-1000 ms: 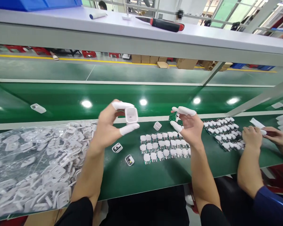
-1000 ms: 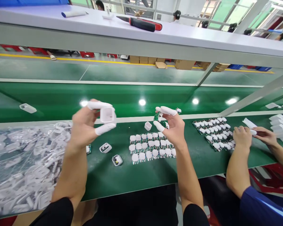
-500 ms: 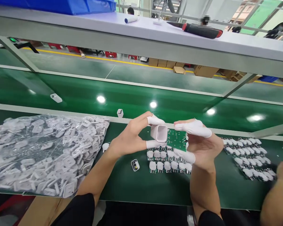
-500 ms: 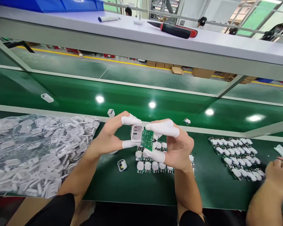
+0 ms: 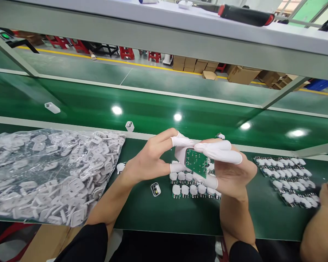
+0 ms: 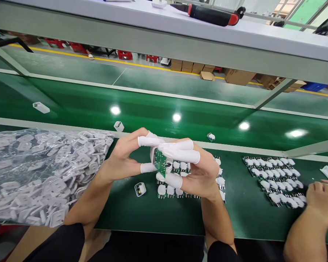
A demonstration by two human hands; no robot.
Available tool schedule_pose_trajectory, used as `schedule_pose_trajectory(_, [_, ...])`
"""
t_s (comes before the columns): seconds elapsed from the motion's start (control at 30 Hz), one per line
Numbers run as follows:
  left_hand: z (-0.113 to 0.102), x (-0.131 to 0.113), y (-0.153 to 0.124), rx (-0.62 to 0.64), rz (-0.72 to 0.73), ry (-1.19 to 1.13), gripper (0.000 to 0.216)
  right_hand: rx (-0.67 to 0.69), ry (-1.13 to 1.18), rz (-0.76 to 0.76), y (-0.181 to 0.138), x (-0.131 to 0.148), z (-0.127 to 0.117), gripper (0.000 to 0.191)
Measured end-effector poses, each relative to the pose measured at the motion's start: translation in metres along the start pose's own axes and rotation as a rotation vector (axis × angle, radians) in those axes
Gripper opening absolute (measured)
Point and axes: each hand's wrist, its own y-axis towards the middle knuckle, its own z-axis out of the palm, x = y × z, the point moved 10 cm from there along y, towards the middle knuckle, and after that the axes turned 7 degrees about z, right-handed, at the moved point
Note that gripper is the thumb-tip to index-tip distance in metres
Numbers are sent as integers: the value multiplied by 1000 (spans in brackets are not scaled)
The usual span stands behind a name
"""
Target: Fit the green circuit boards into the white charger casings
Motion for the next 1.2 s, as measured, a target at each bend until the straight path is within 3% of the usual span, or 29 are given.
schedule_pose_trajectory(1.2, [-1,-3,0,-2,45,44,42,64,-1,-1,0,0,5,77])
